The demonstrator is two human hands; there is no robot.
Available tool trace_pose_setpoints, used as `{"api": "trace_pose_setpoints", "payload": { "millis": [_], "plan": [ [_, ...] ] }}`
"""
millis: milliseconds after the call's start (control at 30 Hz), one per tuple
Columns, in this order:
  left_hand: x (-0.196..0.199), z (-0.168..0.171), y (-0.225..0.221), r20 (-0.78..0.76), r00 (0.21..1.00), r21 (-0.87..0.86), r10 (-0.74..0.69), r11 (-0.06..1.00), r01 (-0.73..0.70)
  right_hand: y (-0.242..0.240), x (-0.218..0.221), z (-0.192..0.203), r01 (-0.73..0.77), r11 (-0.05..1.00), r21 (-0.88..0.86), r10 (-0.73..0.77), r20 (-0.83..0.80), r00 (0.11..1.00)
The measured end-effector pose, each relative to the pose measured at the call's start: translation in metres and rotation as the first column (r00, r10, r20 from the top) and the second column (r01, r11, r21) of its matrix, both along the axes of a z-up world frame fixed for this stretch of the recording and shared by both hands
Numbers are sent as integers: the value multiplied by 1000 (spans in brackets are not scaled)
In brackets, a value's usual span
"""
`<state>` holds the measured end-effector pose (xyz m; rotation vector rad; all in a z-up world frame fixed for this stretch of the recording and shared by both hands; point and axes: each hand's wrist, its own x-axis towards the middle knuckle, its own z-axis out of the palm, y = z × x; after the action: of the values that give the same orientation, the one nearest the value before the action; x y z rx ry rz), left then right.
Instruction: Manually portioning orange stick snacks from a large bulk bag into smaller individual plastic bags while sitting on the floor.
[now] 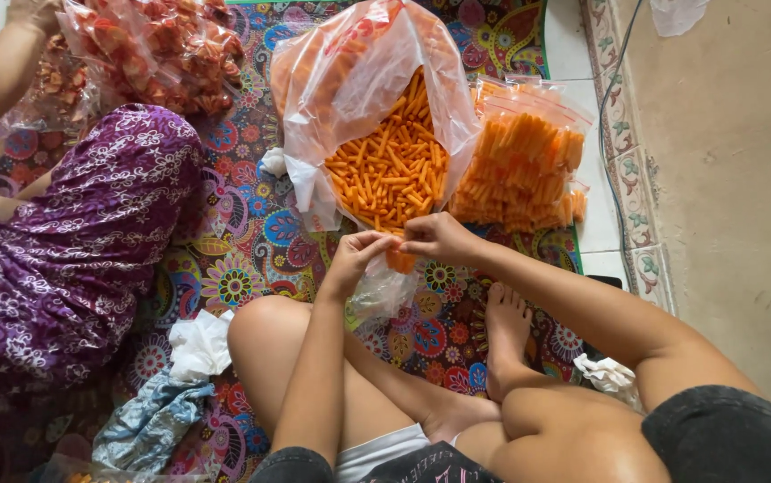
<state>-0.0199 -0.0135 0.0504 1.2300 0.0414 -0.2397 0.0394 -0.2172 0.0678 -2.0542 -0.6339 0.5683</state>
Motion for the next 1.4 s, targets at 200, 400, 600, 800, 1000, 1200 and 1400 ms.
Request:
{"api": "trace_pose_setpoints", "payload": {
  "millis": [200, 400, 600, 800, 1000, 1200, 1400],
  "plan": [
    [-3, 16, -8, -43, 998, 42, -43, 998, 45, -20, -14, 2, 187, 982, 14, -184, -113, 976],
    [-9, 4, -25, -47, 989, 110, -143, 983, 148, -24, -25, -3, 221, 975, -19, -222, -70, 973],
    [-9, -16, -22, -7, 993, 68, -118, 991, 118, -21, -35, 17, 187, 982, 25, -185, -54, 981],
    [-8, -1, -9, 23, 998, 104, -62, 993, 59, -41, -30, 10, 214, 977, 15, -213, -41, 976],
    [-8, -9, -16, -45, 997, 59, -70, 996, 73, -58, -39, 10, 381, 918, 106, -326, -342, 881],
    [-12, 12, -37, -58, 982, 91, -181, 978, 185, -84, -38, -20, 411, 905, 107, -287, -558, 779],
    [-5, -5, -18, -98, 995, 213, -29, 976, 49, -232, -14, -29, 589, 778, -219, -556, -677, 483]
  ]
}}
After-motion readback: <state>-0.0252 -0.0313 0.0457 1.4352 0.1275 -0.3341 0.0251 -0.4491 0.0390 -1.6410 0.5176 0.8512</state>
